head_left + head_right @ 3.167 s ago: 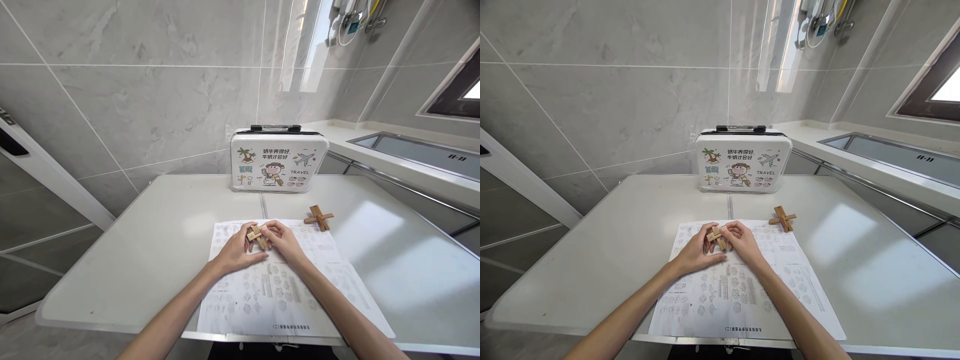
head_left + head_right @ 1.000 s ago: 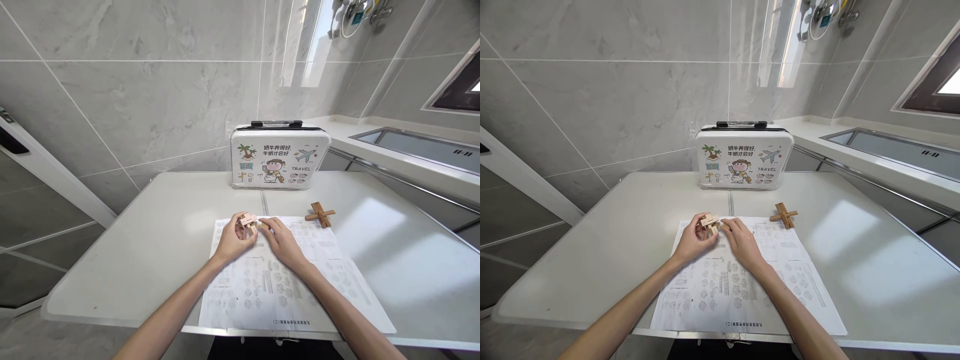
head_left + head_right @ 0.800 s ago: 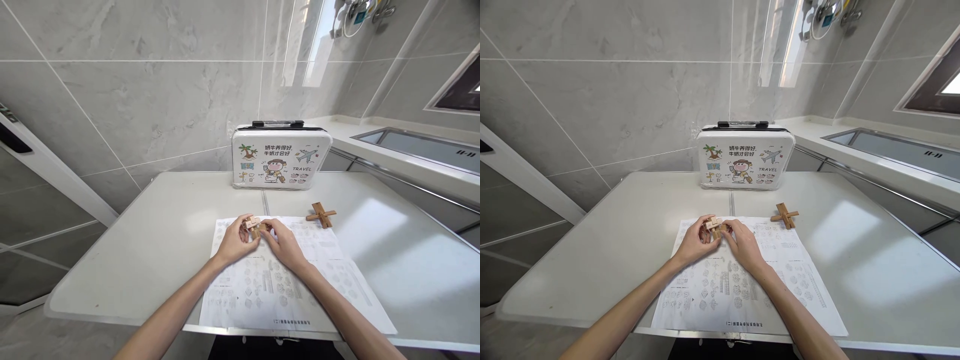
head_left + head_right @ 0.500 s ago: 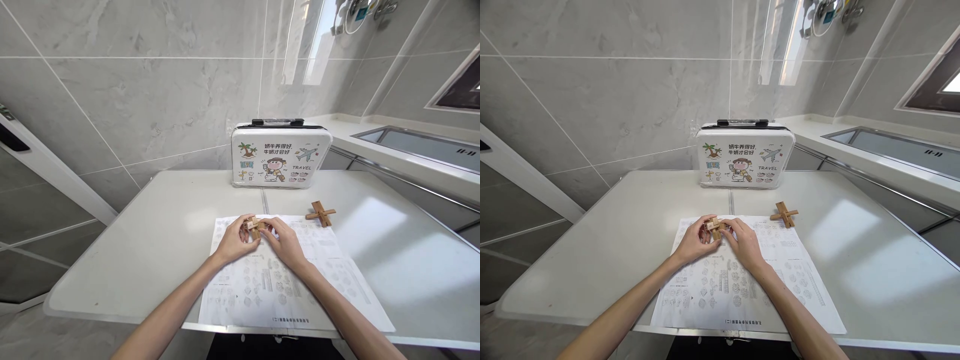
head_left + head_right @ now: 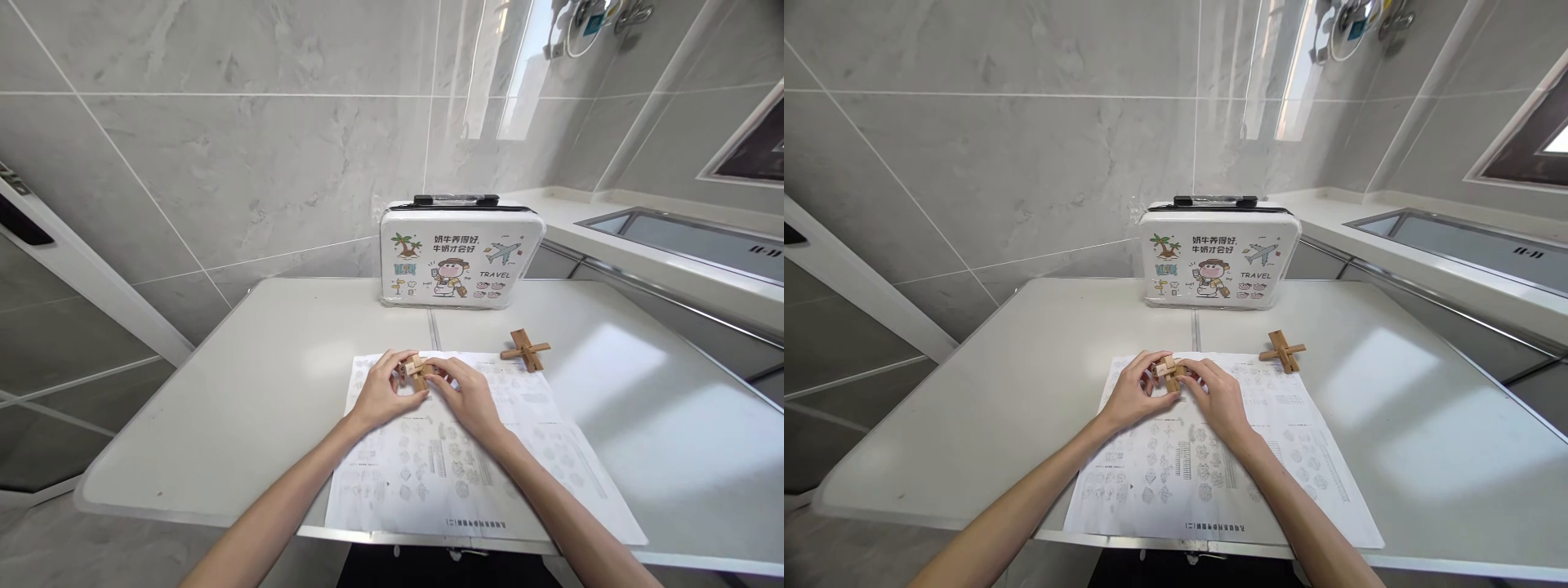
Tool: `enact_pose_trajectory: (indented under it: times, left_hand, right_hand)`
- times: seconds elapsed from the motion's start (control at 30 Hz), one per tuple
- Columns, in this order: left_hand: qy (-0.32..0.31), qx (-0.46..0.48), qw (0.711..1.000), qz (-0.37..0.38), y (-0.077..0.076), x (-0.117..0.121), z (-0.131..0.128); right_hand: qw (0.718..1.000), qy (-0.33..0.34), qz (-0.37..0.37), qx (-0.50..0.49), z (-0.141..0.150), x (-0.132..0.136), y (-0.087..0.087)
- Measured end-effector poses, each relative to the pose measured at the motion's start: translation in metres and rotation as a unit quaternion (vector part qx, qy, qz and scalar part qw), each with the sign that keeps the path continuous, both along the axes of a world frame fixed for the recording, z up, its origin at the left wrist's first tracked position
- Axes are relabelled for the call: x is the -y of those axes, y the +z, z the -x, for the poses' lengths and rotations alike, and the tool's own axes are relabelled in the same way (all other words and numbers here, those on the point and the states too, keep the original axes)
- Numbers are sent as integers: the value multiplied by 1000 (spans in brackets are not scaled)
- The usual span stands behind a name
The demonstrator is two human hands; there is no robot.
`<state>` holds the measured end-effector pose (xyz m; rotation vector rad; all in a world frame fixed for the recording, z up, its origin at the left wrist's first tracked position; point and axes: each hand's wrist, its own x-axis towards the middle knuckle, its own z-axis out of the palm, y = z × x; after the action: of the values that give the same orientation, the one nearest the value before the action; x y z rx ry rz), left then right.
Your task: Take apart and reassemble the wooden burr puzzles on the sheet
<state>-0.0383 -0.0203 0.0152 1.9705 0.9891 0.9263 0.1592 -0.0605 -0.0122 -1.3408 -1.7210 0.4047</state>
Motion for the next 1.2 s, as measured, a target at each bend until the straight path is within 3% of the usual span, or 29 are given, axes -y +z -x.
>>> enact_pose_trajectory:
  times: [0.33, 0.53, 0.63, 0.77, 1.0, 1.2]
  left_hand:
    - [-4, -14, 1000, -22, -1, -1, -1]
    - [-22, 30, 999, 32, 4, 0, -2]
    - [-38, 80, 992, 93, 6, 0, -2]
    - [-77, 129, 976, 155, 5, -2, 1]
    - [-134, 150, 962, 187, 5, -3, 4]
    - [-141, 159, 956, 201, 2, -5, 4]
  right_hand:
    - [999, 34, 2, 6, 6, 5, 6]
    - [994, 7, 26, -102, 5, 2, 5]
    - [986, 11, 71, -151, 3, -3, 3]
    - [972, 72, 122, -186, 2, -6, 2]
    - [921, 159, 219, -281, -1, -6, 4]
    - [902, 156, 248, -317, 0, -7, 5]
